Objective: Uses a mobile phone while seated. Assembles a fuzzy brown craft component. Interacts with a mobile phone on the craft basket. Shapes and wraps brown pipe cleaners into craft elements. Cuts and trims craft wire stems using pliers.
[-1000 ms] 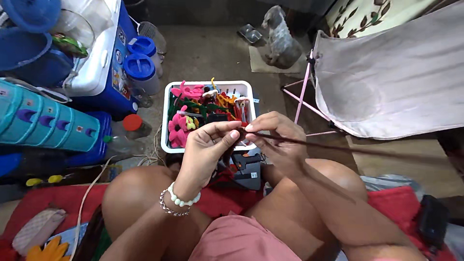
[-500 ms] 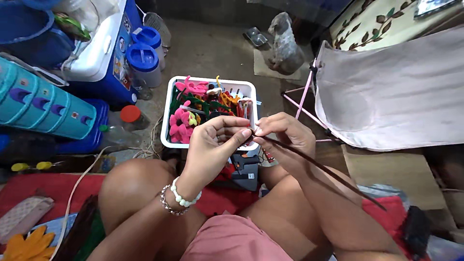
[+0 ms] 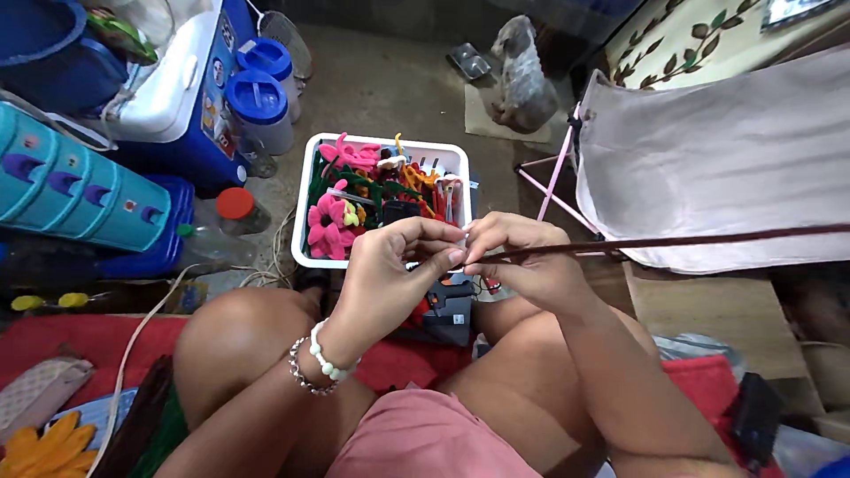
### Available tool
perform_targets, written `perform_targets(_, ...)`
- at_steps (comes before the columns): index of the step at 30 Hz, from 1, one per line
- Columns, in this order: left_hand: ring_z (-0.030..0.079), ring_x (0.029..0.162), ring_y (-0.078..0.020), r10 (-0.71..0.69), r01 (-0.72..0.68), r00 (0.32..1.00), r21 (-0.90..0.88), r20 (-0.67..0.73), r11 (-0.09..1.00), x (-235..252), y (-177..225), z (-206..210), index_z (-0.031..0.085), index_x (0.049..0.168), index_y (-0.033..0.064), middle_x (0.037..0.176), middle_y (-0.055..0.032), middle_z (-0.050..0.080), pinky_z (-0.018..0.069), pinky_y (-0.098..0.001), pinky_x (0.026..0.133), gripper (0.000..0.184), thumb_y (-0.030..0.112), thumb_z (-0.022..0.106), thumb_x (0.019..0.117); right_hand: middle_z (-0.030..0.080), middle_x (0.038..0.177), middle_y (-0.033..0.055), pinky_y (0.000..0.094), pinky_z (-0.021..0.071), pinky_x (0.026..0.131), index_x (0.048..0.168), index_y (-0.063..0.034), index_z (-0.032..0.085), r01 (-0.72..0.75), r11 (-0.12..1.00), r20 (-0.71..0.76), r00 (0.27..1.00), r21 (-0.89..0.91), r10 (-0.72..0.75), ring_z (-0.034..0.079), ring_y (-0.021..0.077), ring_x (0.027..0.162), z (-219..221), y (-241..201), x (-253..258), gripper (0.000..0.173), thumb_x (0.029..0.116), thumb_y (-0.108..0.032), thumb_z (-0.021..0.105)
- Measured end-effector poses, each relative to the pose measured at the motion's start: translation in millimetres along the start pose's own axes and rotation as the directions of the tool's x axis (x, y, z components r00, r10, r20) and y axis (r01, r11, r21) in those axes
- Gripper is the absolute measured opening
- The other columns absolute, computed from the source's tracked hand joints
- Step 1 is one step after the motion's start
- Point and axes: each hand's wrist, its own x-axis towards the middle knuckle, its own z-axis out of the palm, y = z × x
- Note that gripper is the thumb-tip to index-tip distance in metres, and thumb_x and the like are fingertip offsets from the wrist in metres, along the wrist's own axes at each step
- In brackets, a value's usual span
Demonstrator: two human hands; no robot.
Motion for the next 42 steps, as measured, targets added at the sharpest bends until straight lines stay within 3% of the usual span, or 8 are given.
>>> perform_targets(5, 0.074, 0.082, -0.0077, 0.016, -0.019, 0.999, 0.065, 0.047, 0.998, 2.3, 0.8, -0.9, 0.072, 0.11, 0.0026, 0.095, -0.0016, 0.076, 0.0634, -0.0238, 0.077, 0.018, 0.006, 0.074, 0.0918, 0.072, 0.099, -0.003, 0.0263, 0.058, 0.093, 0.098, -0.008, 0.074, -0.016, 0.999, 0.046, 0.999, -0.033, 0.018, 0.069, 0.0066, 0.101, -10.4, -1.8, 0.3, 0.012, 0.0997, -0.019, 0.068)
perform_targets(15, 0.073, 0.08, -0.0075, -0.02, 0.018, 0.999, 0.038, 0.046, 0.999, 1.8, -2.2, 3.4, 0.07, 0.109, 0.0034, 0.091, -0.0009, 0.075, 0.0627, -0.0231, 0.075, 0.018, 0.005, 0.074, 0.0922, 0.071, 0.096, -0.0007, 0.0236, 0.0583, 0.086, 0.095, -0.0049, 0.073, -0.005, 0.996, 0.066, 0.998, -0.092, 0.011, 0.068, 0.0057, 0.096, -14.0, -1.3, 0.7, 0.013, 0.0965, -0.017, 0.071)
perform_targets(22, 0.073, 0.079, -0.0074, -0.014, 0.013, 1.0, 0.047, 0.023, 0.999, 1.9, -1.2, 4.4, 0.07, 0.108, 0.0037, 0.09, -0.0008, 0.075, 0.0627, -0.0227, 0.073, 0.016, 0.005, 0.073, 0.0926, 0.072, 0.098, -0.0013, 0.0253, 0.0597, 0.086, 0.097, -0.0074, 0.071, -0.031, 0.999, -0.021, 0.999, -0.042, 0.03, 0.069, 0.0075, 0.097, -9.3, -1.1, 0.4, 0.01, 0.0941, -0.017, 0.074)
perform_targets(27, 0.072, 0.08, -0.0072, -0.006, 0.005, 1.0, 0.054, 0.011, 0.999, 0.2, -2.4, 7.2, 0.069, 0.109, 0.0045, 0.091, -0.0001, 0.074, 0.0626, -0.0225, 0.074, 0.017, 0.005, 0.073, 0.093, 0.067, 0.099, -0.0006, 0.021, 0.0578, 0.081, 0.096, -0.0057, 0.069, -0.046, 0.998, 0.03, 0.998, -0.048, 0.047, 0.066, 0.0048, 0.094, -8.0, 0.0, 1.2, 0.014, 0.0964, -0.019, 0.072)
perform_targets(34, 0.073, 0.079, -0.0098, -0.03, 0.029, 0.999, -0.023, -0.022, 0.999, -0.5, -3.9, 10.4, 0.067, 0.11, 0.0026, 0.089, -0.0025, 0.074, 0.0631, -0.0244, 0.075, 0.017, 0.002, 0.072, 0.093, 0.062, 0.098, -0.001, 0.0193, 0.0564, 0.08, 0.096, -0.0068, 0.064, -0.045, 0.991, -0.031, 0.999, -0.127, 0.041, 0.063, 0.0036, 0.092, 3.9, -2.3, 0.3, 0.014, 0.1004, -0.02, 0.066)
perform_targets(42, 0.073, 0.078, -0.0088, -0.03, 0.029, 0.998, -0.018, -0.048, 0.999, -2.0, -9.4, 15.6, 0.067, 0.109, 0.002, 0.089, -0.0016, 0.074, 0.0634, -0.0242, 0.074, 0.017, 0.002, 0.072, 0.0928, 0.063, 0.102, 0.0026, 0.0194, 0.0579, 0.08, 0.1, -0.0024, 0.064, -0.039, 0.984, -0.036, 0.999, -0.175, 0.034, 0.064, 0.0039, 0.093, 8.4, 2.7, -1.8, 0.011, 0.0998, -0.013, 0.065)
